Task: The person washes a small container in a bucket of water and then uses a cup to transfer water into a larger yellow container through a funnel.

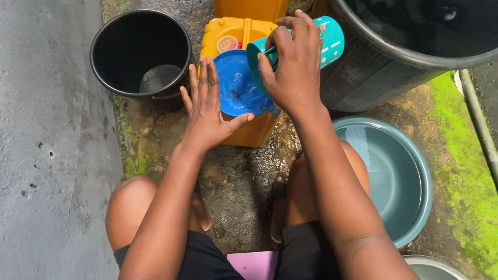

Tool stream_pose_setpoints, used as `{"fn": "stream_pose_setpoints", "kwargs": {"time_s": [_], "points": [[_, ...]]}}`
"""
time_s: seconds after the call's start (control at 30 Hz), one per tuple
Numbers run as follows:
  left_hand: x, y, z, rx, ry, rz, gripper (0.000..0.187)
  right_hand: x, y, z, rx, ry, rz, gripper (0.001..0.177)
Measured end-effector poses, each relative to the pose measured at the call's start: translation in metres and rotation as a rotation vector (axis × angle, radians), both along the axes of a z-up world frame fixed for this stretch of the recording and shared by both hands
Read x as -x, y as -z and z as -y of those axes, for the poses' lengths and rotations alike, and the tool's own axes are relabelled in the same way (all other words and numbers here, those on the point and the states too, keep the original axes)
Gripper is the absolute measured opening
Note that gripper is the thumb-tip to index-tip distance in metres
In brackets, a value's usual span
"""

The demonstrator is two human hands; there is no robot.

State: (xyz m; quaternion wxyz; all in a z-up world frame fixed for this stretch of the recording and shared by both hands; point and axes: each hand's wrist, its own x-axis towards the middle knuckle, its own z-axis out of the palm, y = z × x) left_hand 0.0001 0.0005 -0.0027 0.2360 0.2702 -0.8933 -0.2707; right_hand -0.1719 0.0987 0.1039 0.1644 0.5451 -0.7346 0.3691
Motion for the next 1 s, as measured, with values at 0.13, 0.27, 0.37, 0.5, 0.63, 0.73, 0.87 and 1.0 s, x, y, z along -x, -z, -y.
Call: {"fn": "stream_pose_setpoints", "kwargs": {"time_s": [0.13, 0.27, 0.37, 0.5, 0.63, 0.73, 0.87, 1.0], "points": [[-0.001, 0.0, 0.0, 0.002, 0.001, -0.007, 0.14, -0.001, 0.001, 0.0, -0.015, -0.001, 0.0, 0.027], [-0.001, -0.001, -0.001, 0.001, 0.006, -0.012, 0.141, -0.003, 0.0, 0.001, -0.04, -0.001, -0.017, 0.027], [0.0, 0.0, 0.0, -0.002, 0.002, -0.001, 0.14, -0.005, -0.002, 0.0, -0.043, -0.01, -0.013, 0.028], [-0.001, 0.0, 0.0, -0.002, 0.005, -0.008, 0.14, -0.008, -0.006, 0.0, -0.049, -0.027, 0.008, 0.029], [0.0, 0.0, 0.0, -0.004, 0.003, -0.005, 0.141, -0.011, -0.01, -0.002, -0.077, -0.027, 0.001, 0.033], [0.0, 0.002, 0.001, 0.0, 0.002, -0.003, 0.141, -0.012, -0.01, -0.002, -0.094, -0.034, -0.001, 0.035], [0.001, 0.004, 0.001, 0.011, 0.001, 0.005, 0.141, -0.013, -0.009, 0.0, -0.086, -0.049, -0.018, 0.036], [0.0, 0.004, 0.001, 0.007, 0.0, 0.007, 0.14, -0.013, -0.009, -0.001, -0.087, -0.076, -0.038, 0.04]]}}
